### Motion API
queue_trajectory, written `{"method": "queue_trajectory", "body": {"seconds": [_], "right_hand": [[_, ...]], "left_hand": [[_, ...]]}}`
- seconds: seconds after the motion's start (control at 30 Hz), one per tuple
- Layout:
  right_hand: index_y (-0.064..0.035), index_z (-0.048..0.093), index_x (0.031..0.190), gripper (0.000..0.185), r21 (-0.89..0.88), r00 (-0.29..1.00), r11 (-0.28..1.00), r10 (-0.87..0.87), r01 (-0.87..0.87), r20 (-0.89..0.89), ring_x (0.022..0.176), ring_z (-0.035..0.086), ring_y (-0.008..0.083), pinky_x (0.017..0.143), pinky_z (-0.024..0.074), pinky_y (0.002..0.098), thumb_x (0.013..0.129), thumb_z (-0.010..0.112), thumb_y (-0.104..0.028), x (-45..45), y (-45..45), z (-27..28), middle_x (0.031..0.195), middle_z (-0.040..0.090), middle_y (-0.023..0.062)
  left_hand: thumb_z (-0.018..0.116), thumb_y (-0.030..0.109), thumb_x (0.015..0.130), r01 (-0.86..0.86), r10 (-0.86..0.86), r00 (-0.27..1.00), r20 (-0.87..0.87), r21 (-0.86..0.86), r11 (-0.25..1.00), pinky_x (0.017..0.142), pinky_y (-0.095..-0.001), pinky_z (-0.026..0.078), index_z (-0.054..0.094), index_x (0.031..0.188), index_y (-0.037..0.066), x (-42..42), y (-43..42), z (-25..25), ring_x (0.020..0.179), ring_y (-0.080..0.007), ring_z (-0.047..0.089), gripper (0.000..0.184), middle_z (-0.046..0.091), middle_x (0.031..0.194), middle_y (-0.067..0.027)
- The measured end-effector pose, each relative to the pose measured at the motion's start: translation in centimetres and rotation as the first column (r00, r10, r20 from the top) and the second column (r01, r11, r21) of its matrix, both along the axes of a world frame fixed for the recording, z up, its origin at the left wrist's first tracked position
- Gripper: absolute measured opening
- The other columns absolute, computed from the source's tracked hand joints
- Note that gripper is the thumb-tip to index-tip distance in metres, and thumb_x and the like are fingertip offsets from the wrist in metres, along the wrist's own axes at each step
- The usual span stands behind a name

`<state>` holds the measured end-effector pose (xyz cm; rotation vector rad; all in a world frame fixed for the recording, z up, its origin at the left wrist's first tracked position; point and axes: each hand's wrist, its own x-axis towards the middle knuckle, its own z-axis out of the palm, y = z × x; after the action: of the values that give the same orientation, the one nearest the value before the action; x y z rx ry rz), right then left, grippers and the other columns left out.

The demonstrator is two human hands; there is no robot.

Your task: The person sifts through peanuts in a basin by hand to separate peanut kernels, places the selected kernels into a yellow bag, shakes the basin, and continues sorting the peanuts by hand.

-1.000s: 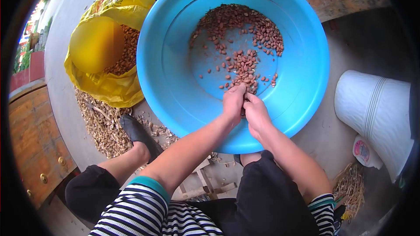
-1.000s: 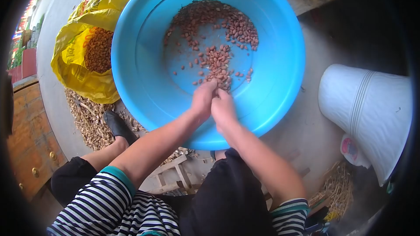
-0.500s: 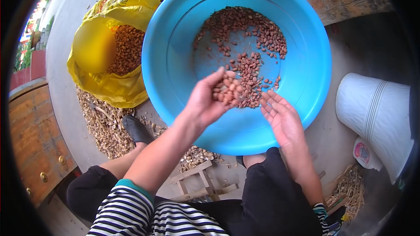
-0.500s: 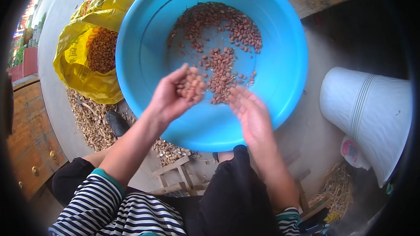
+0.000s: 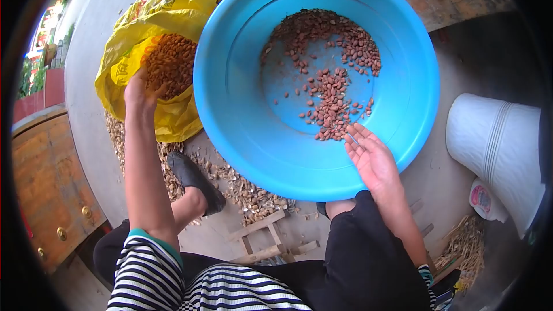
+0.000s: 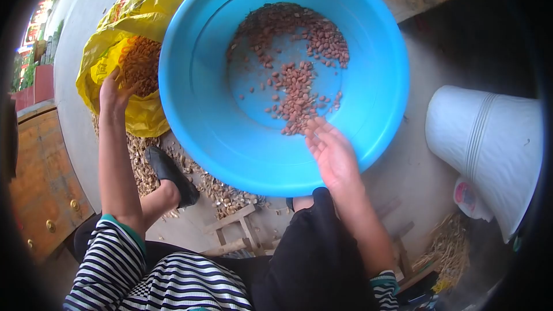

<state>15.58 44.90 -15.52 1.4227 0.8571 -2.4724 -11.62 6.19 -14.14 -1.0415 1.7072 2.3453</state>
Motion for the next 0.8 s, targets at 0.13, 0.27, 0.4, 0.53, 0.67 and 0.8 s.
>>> {"method": "queue_trajectory", "body": {"seconds": [0.13,0.27,0.4,0.53,0.67,0.8], "right_hand": [[0.0021,0.046,0.124,0.034,0.127,0.999,0.992,0.018,-0.022,0.036,0.107,0.055,0.0206,0.095,0.0443,0.0327,0.091,0.050,-0.004,-0.9,0.5,-0.2,0.120,0.055,0.0110],[0.0024,0.047,0.124,0.034,0.479,0.974,0.849,0.177,-0.223,0.140,0.104,0.054,0.0188,0.091,0.0431,0.0327,0.091,0.044,-0.002,-3.8,1.4,-0.5,0.118,0.055,0.0103],[-0.0003,0.054,0.119,0.036,0.593,0.878,0.649,0.318,-0.476,0.358,0.094,0.059,0.0199,0.082,0.0461,0.0334,0.086,0.041,0.001,-5.7,1.7,-2.8,0.108,0.060,0.0109],[0.0014,0.059,0.115,0.038,0.645,0.796,0.471,0.416,-0.602,0.440,0.096,0.061,0.0252,0.084,0.0462,0.0337,0.082,0.040,0.002,-4.6,1.1,-6.1,0.107,0.063,0.0165],[0.0010,0.057,0.119,0.041,0.445,0.743,0.595,0.541,-0.670,0.395,0.104,0.059,0.0271,0.089,0.0439,0.0354,0.081,0.041,0.001,-4.0,0.5,-3.9,0.114,0.061,0.0194],[0.0013,0.054,0.123,0.043,0.561,0.802,0.573,0.430,-0.598,0.415,0.109,0.056,0.0265,0.091,0.0427,0.0352,0.081,0.041,0.001,-3.1,1.2,-5.6,0.119,0.058,0.0199]], "left_hand": [[0.057,0.005,0.085,0.228,-0.439,0.870,-0.225,-0.606,0.762,0.081,-0.0272,0.048,0.064,0.108,0.000,5.3,8.7,1.1,0.087,-0.0148,0.059,0.024,0.063,0.097,-0.0069],[0.049,-0.008,0.075,0.604,-0.903,0.426,-0.052,-0.727,0.326,0.088,-0.0324,0.048,0.065,0.106,0.004,9.7,18.5,-1.9,0.102,-0.0241,0.061,0.037,0.064,0.106,-0.0121],[0.050,-0.009,0.071,0.598,-0.976,0.219,-0.007,-0.789,0.140,0.095,-0.0447,0.041,0.057,0.116,0.008,10.0,26.0,-7.9,0.111,-0.0389,0.045,0.048,0.052,0.117,-0.0165],[0.058,-0.005,0.067,0.416,-0.973,0.142,0.181,-0.903,-0.107,0.092,-0.0502,0.043,0.059,0.107,0.010,11.6,28.0,-11.1,0.108,-0.0380,0.045,0.043,0.051,0.112,-0.0139],[0.059,-0.008,0.063,0.622,-0.960,-0.238,0.147,-0.736,-0.267,0.086,-0.0490,0.046,0.061,0.100,0.009,15.0,25.3,-10.2,0.105,-0.0382,0.046,0.041,0.051,0.108,-0.0138],[0.057,-0.013,0.062,0.459,-0.968,0.156,0.199,-0.882,-0.108,0.086,-0.0464,0.048,0.058,0.107,0.008,12.9,22.8,-9.1,0.105,-0.0390,0.046,0.050,0.050,0.110,-0.0147]]}}
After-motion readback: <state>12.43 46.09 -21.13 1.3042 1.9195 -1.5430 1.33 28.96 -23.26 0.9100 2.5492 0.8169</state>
